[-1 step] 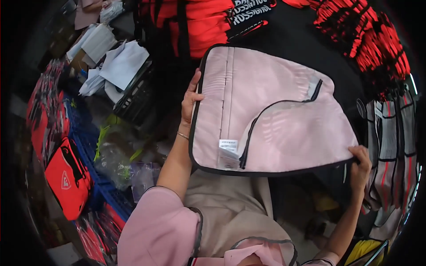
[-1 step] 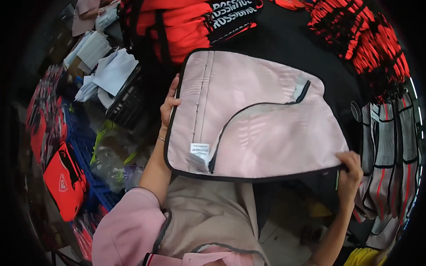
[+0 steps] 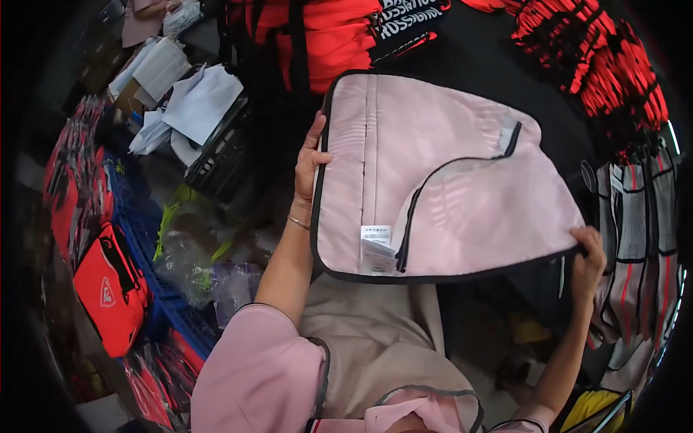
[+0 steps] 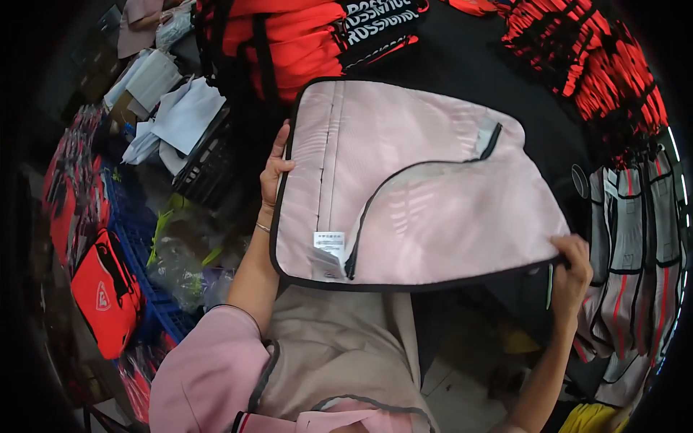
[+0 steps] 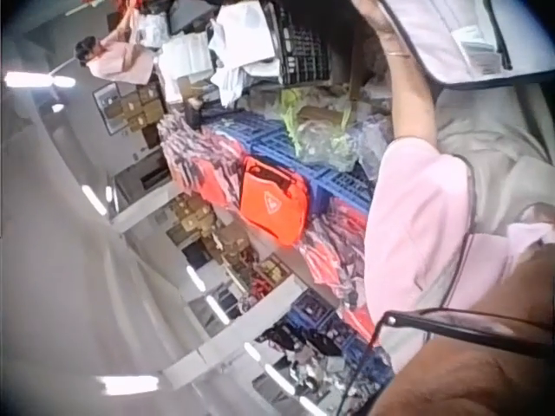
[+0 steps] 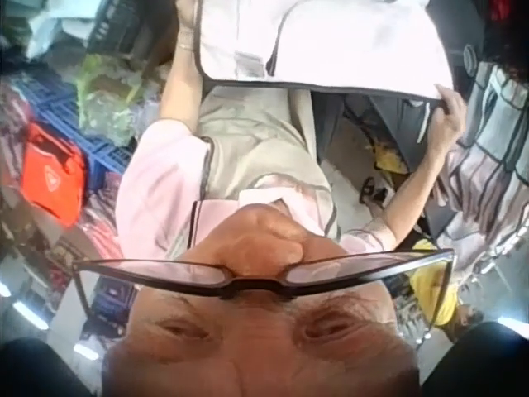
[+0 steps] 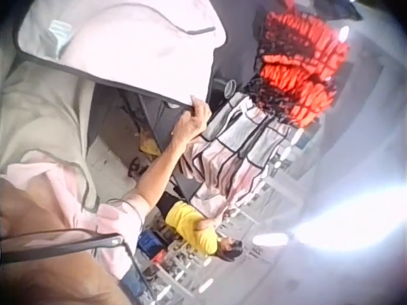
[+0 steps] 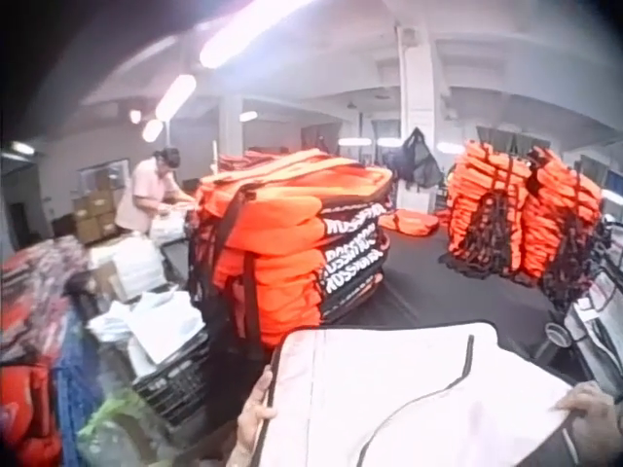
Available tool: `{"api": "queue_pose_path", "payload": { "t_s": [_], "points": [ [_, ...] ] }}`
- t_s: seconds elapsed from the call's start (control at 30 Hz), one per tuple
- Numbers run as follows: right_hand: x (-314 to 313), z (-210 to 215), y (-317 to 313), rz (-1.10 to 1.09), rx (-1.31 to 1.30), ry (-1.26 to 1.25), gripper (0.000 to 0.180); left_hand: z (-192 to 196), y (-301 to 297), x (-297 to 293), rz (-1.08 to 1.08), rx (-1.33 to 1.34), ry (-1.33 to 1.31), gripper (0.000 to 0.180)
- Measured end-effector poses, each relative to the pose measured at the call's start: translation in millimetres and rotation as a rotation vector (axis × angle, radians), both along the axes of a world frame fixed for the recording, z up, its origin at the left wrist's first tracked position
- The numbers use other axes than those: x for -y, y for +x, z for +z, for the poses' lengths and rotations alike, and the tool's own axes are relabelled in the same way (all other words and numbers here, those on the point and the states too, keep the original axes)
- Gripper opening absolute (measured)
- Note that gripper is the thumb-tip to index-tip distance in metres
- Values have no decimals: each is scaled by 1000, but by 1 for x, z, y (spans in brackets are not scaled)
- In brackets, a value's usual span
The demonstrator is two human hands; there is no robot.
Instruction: Inspecting and cleaning bags with a small brush.
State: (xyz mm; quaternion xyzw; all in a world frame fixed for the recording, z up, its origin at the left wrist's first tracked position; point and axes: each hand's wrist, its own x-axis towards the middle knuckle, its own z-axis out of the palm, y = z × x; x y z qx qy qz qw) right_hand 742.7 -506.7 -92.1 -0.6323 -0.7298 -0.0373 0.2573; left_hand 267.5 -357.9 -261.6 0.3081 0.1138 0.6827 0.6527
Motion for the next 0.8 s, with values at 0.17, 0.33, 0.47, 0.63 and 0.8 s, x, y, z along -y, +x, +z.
{"api": "queue_pose_path", "payload": {
  "t_s": [0.17,0.33,0.47,0.63,0.8],
  "points": [
    [-85,-42,-2,-208,64,169,48,-6,5,6,535,-501,-22,86],
    [-91,-49,9,-266,-98,160,48,-18,-12,31,433,-500,-266,74],
    [-36,-72,75,-622,-386,66,21,-36,6,71,451,-682,-426,64],
    [-39,-121,89,-649,-269,133,15,-16,30,87,384,-761,-418,64],
    [-68,-142,79,-783,-158,-62,20,-9,22,76,317,-943,-335,60]
  ]
}}
